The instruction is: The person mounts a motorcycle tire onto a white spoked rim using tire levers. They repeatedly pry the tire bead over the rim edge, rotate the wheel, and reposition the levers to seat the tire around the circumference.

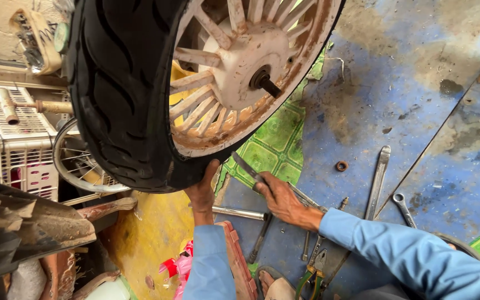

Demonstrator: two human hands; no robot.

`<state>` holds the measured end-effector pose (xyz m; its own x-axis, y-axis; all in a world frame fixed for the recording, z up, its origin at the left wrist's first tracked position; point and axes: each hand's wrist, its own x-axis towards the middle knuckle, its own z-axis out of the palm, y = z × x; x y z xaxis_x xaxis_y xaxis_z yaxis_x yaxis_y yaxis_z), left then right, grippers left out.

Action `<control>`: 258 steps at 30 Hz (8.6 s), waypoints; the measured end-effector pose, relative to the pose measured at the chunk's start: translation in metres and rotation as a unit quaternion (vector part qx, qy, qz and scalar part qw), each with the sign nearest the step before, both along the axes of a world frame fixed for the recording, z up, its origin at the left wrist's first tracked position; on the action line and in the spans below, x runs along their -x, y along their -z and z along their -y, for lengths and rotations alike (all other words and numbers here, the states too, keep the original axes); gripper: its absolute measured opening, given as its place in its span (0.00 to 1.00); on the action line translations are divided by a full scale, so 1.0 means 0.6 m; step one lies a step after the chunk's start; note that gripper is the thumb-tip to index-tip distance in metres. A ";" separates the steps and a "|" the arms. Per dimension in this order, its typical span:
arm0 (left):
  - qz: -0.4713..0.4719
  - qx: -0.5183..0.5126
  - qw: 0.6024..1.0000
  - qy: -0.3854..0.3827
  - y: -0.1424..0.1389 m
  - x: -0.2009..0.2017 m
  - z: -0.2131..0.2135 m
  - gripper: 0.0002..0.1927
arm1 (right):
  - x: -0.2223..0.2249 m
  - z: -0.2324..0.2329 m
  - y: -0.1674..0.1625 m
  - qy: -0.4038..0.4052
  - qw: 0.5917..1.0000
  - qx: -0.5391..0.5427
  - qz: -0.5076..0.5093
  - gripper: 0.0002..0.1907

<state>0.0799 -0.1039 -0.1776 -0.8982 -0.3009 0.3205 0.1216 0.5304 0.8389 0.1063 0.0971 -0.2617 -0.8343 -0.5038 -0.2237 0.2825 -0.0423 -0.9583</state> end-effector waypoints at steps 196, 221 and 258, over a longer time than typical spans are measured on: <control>0.104 -0.098 0.988 0.059 0.097 -0.008 0.022 0.22 | 0.046 -0.036 0.009 0.050 0.992 -0.058 -0.102 0.21; 0.214 -0.223 0.949 0.061 0.087 0.018 0.057 0.18 | 0.044 0.055 0.028 0.119 0.989 -0.007 -0.088 0.22; 0.122 -0.223 0.967 0.004 0.036 -0.002 -0.053 0.35 | 0.307 -0.124 -0.046 -0.031 0.683 -0.316 -0.658 0.06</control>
<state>0.0813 -0.0724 -0.1993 -0.9334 -0.3536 -0.0617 -0.1069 0.1097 0.9882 -0.0776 0.1718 -0.2343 -0.5030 -0.6971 0.5109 -0.8588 0.4695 -0.2048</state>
